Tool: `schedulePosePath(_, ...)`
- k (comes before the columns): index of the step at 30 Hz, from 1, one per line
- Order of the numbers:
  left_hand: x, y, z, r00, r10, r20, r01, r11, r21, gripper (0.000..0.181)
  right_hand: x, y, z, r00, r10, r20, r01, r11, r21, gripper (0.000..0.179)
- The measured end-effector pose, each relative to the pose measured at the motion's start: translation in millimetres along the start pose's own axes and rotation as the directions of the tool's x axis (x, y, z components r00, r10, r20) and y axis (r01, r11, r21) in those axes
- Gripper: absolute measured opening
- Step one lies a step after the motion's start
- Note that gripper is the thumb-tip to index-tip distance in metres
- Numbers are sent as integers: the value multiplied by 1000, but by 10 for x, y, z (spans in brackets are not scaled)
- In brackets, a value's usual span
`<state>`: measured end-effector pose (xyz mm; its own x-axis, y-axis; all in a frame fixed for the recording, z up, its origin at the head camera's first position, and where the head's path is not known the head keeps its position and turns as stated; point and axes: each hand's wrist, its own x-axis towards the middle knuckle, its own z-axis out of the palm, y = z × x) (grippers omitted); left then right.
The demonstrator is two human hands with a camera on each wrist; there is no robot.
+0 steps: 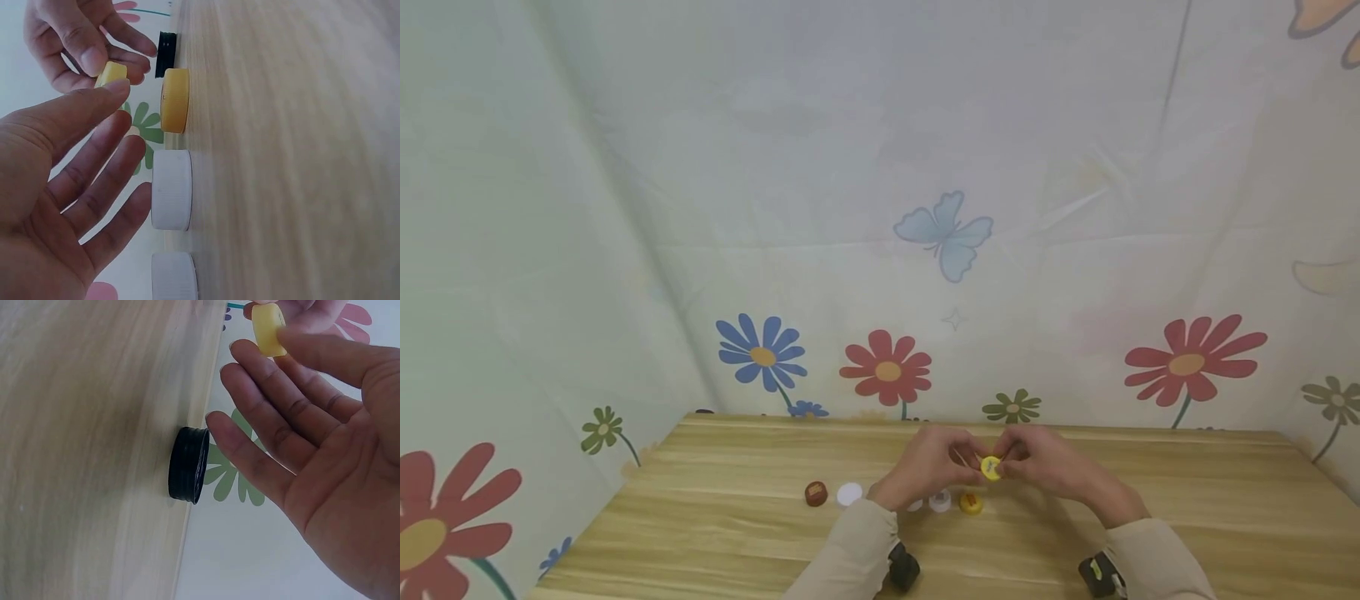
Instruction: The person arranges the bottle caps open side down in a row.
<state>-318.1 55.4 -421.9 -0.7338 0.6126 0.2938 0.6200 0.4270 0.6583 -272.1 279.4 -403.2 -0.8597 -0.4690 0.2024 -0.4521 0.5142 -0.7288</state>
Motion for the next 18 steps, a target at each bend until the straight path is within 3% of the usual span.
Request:
schedulePosePath(8,-21,29,7,999,-39,18,39,999,-5,18,-7,1,3,999,-24,41,25,1000,-5,25)
schedulePosePath(18,-28,37,39,995,-68,79,66,997,35,14,-27,-9,26,998,-1,67,2,1000,-13,21)
